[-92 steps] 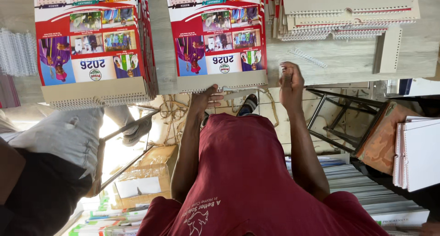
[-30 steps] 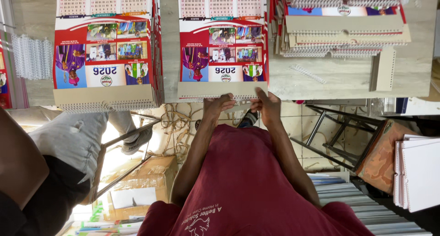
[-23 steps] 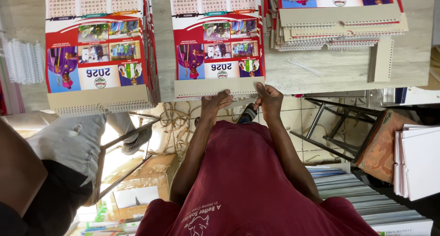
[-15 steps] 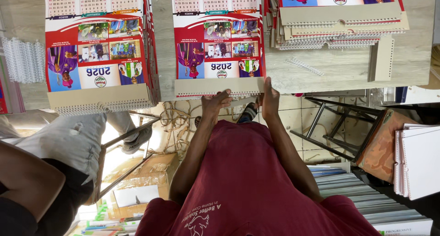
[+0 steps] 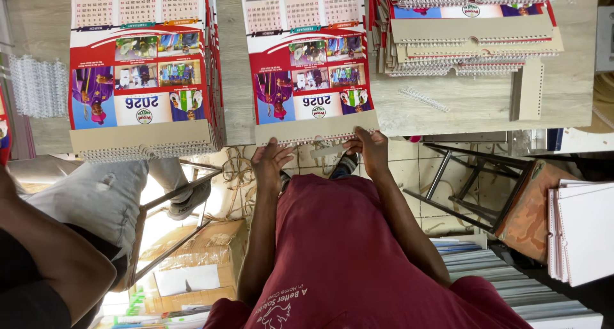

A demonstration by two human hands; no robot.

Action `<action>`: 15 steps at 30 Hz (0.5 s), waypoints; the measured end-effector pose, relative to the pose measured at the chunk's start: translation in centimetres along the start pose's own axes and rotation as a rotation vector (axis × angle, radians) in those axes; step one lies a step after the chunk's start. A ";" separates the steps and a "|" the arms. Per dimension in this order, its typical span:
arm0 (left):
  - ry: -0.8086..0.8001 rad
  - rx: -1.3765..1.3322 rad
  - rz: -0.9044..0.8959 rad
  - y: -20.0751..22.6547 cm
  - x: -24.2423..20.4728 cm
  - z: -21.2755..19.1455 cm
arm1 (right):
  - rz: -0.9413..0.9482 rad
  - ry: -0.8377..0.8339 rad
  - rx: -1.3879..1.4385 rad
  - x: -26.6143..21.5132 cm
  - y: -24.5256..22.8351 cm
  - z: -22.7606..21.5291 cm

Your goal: The person sits on the floor and assembles wall calendars by inserting spiral binding wires into the punched holes of the calendar pages. They repeatedly pick up the wires, thread them through the holes, and secure the pages together.

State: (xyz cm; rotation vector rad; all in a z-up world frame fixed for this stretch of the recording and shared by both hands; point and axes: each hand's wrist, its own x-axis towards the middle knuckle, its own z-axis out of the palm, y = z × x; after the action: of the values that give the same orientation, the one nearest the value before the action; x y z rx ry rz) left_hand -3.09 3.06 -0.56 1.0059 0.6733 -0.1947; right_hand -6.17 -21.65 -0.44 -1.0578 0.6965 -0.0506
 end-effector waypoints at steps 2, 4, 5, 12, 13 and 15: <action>-0.012 -0.049 -0.040 -0.9 0.7 -1.6 | -0.047 0.007 -0.140 -0.5 -0.7 0.7; -0.035 -0.029 -0.057 -1.0 1.2 -3.1 | -0.163 -0.061 -0.314 0.0 -0.3 -0.3; -0.060 -0.002 -0.081 -1.2 1.4 -3.8 | -0.277 -0.120 -0.486 0.2 -0.1 -0.9; -0.209 -0.044 0.012 -6.1 3.5 -7.9 | -0.792 -0.236 -0.770 -4.8 -9.3 3.3; -0.242 -0.111 0.042 -6.0 3.1 -6.9 | -0.808 -0.232 -0.735 -4.0 -9.6 2.4; -0.273 -0.177 0.076 -5.1 2.3 -3.5 | -0.824 -0.232 -0.697 -2.9 -11.2 0.7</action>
State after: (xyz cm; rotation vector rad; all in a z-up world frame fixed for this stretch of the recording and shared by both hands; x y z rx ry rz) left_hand -5.03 3.62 -6.83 0.8147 0.3956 -0.1979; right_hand -4.88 -25.77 10.32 -1.9361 0.0063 -0.4110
